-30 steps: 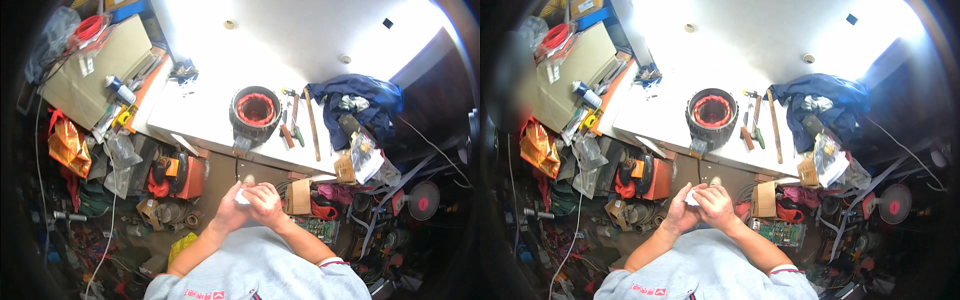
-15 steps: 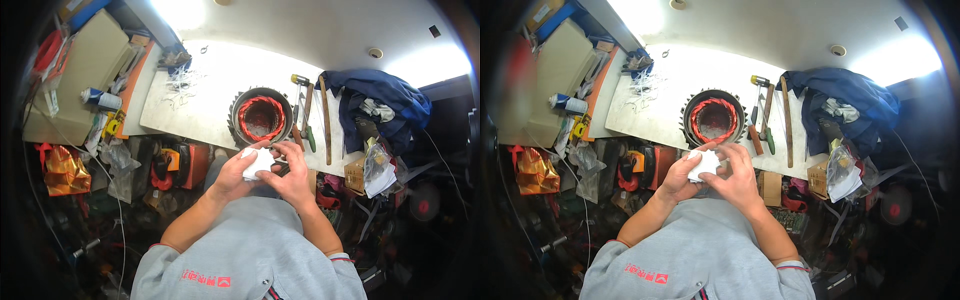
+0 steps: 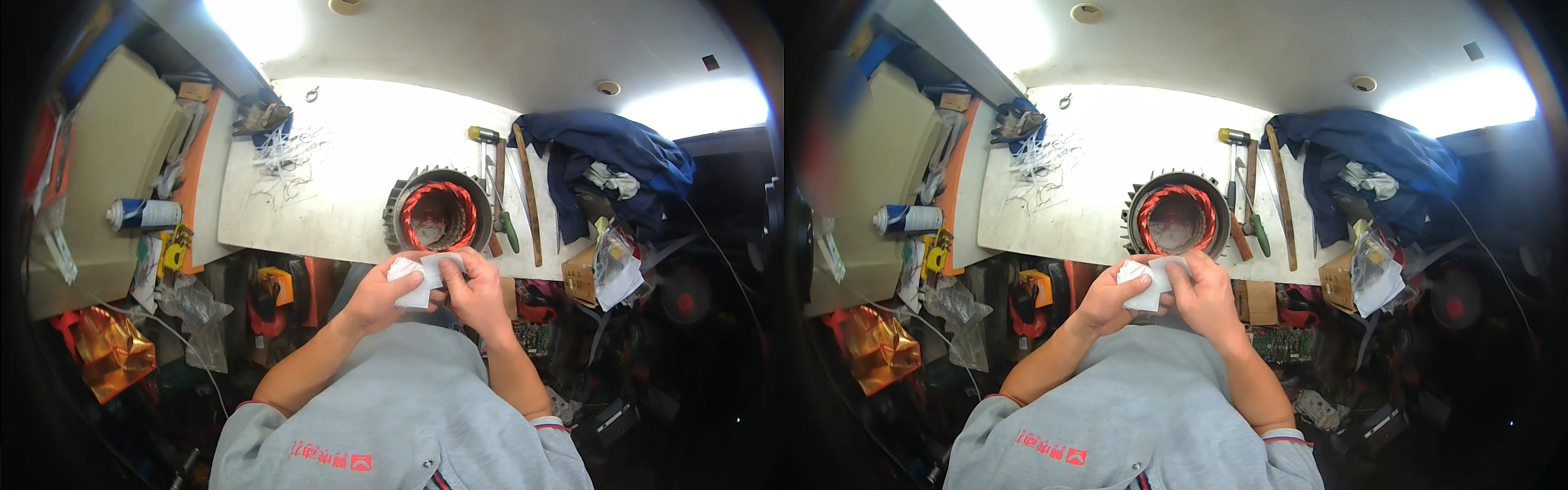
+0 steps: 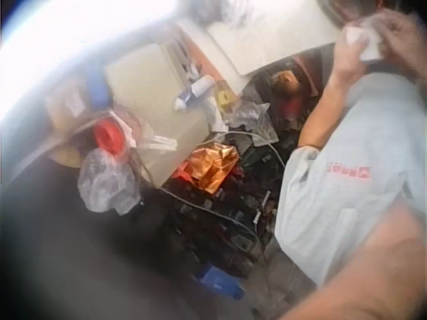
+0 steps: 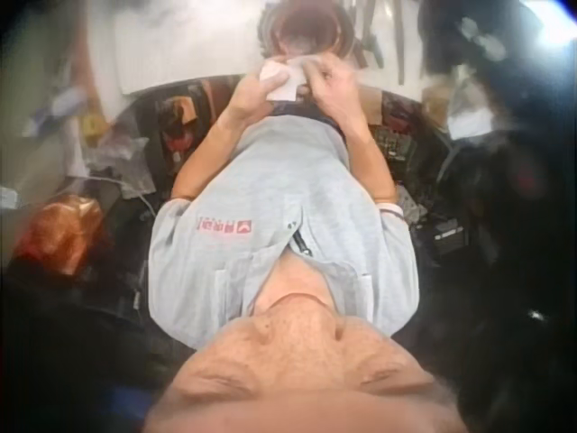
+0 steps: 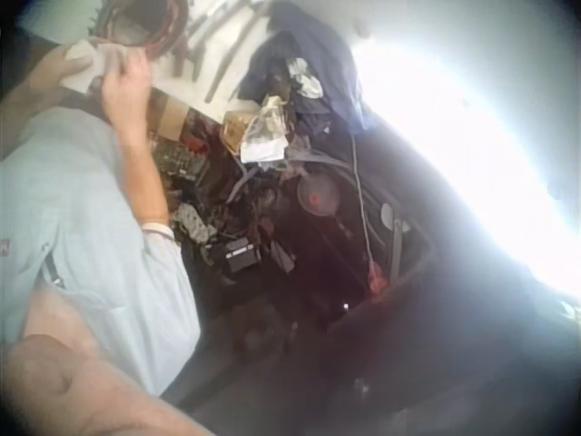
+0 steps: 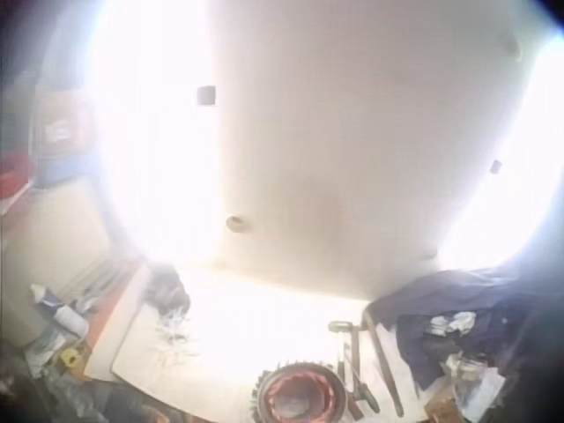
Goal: The person uses shears to cut a long white strip of material on a cluttered workbench. They repeatedly position the strip and cut it into smaller pieces, then gather the cut pieces in their hands.
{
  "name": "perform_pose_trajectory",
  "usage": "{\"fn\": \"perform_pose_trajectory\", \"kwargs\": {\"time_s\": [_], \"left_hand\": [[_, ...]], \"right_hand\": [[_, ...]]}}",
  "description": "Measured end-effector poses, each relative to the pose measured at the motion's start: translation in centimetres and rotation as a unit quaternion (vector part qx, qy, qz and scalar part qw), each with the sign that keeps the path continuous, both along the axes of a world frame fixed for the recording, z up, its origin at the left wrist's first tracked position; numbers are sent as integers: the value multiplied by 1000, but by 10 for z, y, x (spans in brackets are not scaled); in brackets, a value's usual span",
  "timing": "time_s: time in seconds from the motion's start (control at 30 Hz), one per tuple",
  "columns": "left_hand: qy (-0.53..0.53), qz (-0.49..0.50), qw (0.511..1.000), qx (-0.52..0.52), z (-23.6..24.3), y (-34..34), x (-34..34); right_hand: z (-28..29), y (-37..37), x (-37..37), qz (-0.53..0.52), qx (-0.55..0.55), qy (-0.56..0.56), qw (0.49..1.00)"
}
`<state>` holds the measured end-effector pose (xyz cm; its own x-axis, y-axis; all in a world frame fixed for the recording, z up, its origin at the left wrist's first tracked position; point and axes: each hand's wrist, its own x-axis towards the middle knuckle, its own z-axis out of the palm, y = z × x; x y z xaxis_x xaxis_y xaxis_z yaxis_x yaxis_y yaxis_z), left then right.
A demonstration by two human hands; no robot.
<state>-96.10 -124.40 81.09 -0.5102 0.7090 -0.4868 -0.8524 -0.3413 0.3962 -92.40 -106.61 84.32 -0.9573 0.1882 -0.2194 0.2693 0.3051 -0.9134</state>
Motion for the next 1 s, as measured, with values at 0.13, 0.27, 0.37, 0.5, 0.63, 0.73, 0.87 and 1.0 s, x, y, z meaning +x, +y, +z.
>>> {"fn": "perform_pose_trajectory", "kwargs": {"time_s": [0.13, 0.27, 0.37, 0.5, 0.63, 0.73, 0.87, 1.0], "left_hand": [[2, -7, 1000, 10, -4, -6, -8], [25, 28, 999, 7, -4, -2, -2], [49, 79, 996, -2, 3, 10, 16], [44, 93, 994, -32, 1, 36, 49], [7, 57, 996, -70, -5, 78, 78], [4, 1, 996, -87, -3, 99, 94], [22, -70, 990, -120, 4, 119, 109], [47, -146, 984, -94, 8, 120, 117]], "right_hand": [[3, -8, 2, -89, -49, -33, 994], [3, 19, 7, -166, -141, 25, 976], [15, 39, 17, -123, -151, 34, 980], [23, 55, 42, -9, -240, 33, 970], [12, 83, 88, -16, -131, 94, 987], [-8, 96, 123, -70, -143, 62, 985], [-12, 103, 154, -155, -135, 91, 974], [-11, 94, 183, -219, -66, 141, 963]]}}
